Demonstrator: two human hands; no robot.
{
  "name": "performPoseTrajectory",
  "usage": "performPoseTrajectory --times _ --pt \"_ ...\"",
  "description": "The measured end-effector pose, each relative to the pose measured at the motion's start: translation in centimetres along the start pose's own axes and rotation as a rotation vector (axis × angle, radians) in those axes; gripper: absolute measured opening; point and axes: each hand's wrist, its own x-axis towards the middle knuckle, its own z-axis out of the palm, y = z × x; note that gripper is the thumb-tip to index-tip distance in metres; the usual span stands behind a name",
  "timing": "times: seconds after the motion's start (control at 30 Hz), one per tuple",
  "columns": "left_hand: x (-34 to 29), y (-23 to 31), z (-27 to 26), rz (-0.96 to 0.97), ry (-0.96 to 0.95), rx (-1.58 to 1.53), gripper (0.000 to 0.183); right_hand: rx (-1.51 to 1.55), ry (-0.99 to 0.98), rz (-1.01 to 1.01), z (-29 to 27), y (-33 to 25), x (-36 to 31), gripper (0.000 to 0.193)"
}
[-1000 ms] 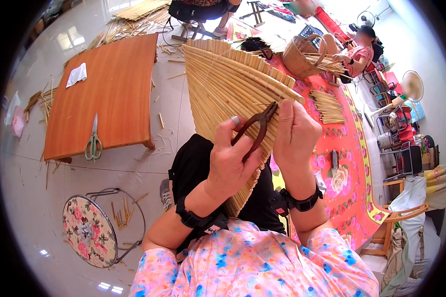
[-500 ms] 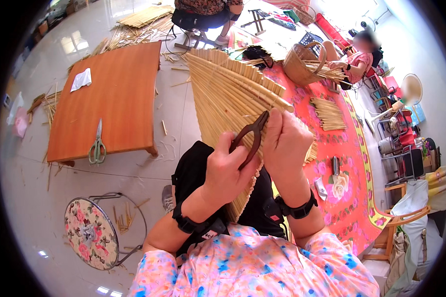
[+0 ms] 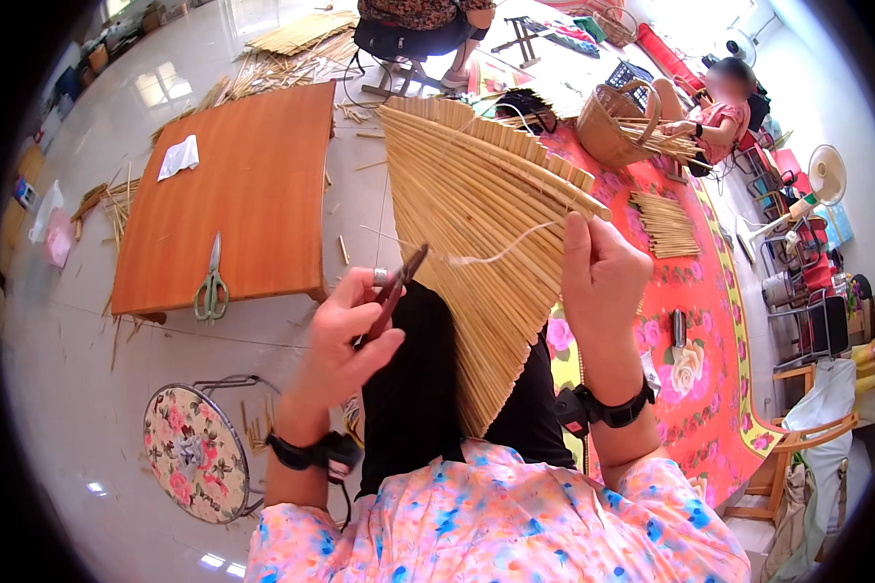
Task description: The person sits on the floor and weaves a bamboo mat using a needle and white thread. They trim the mat edges with scissors and pliers, then stitch the bamboo strips together along the edge to secure them.
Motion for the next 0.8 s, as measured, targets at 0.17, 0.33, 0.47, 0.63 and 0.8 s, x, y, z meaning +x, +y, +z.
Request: performPoseTrajectory --times 0.17,0.33,0.47,0.63,0.8 --pt "-2.6 -7.0 -7.1 -0.420 -0.285 -0.235 0.015 0.488 -0.057 0.161 -1.6 1.7 0.8 0.024" --pt "-4.3 -18.2 -13.7 -0.769 0.189 0.189 0.017 0.739 -0.173 0.145 -3.0 4.9 5.1 0.027" --pt "-4.2 -27.1 -16.8 -0.525 0.211 1.077 0.022 0.674 -0.397 0.184 0.4 5.6 11.2 0.029" --pt "-2.4 -27.5 -14.8 -0.549 0.246 1.204 0.028 0.547 -0.655 0.169 4.5 5.1 16.4 0.028" --pt "-2.3 -28.6 -14.0 -0.544 0.239 1.268 0.031 0.329 -0.754 -0.232 8.0 3.9 18.7 0.023"
